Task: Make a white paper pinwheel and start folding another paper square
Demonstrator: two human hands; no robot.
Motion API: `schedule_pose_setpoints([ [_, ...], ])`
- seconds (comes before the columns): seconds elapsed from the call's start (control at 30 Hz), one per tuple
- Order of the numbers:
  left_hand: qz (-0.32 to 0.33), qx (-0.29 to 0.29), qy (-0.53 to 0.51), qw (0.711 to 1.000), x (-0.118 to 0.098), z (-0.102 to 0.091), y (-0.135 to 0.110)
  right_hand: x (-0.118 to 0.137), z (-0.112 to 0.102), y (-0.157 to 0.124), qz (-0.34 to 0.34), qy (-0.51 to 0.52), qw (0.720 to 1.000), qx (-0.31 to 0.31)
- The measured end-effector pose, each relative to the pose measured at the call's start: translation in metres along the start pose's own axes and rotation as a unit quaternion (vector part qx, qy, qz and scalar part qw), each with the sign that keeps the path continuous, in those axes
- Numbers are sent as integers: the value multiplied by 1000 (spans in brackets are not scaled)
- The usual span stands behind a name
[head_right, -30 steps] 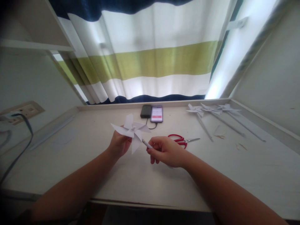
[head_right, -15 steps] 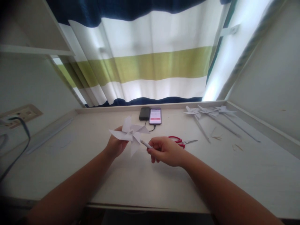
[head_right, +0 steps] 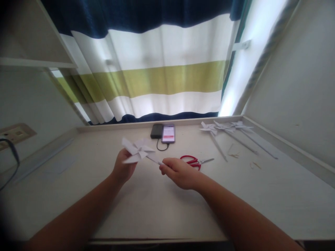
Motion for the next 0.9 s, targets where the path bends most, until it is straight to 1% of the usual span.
schedule_pose_setpoints([
  [0.2,-3,-9,-11,1000,0,4,0,0,1,0,-7,-6,1000,5],
  [0.47,-3,-33,-17,999,4,2,2,-1,1,1,-6,-11,1000,3],
  [0.7,2,-47,-45,998,-1,5,2,4,-1,1,-6,-19,1000,4],
  [0.9,0,-48,-38,998,-2,6,3,2,-3,0,9,-24,1000,7],
])
Point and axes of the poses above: each hand's wrist, its own y-axis towards the middle knuckle, its own z-axis out of the palm, x = y × z, the point moved 2 cm from there along y, towards the middle knuckle, and after that the axes turned 7 degrees about -z, right-handed, at the moved point
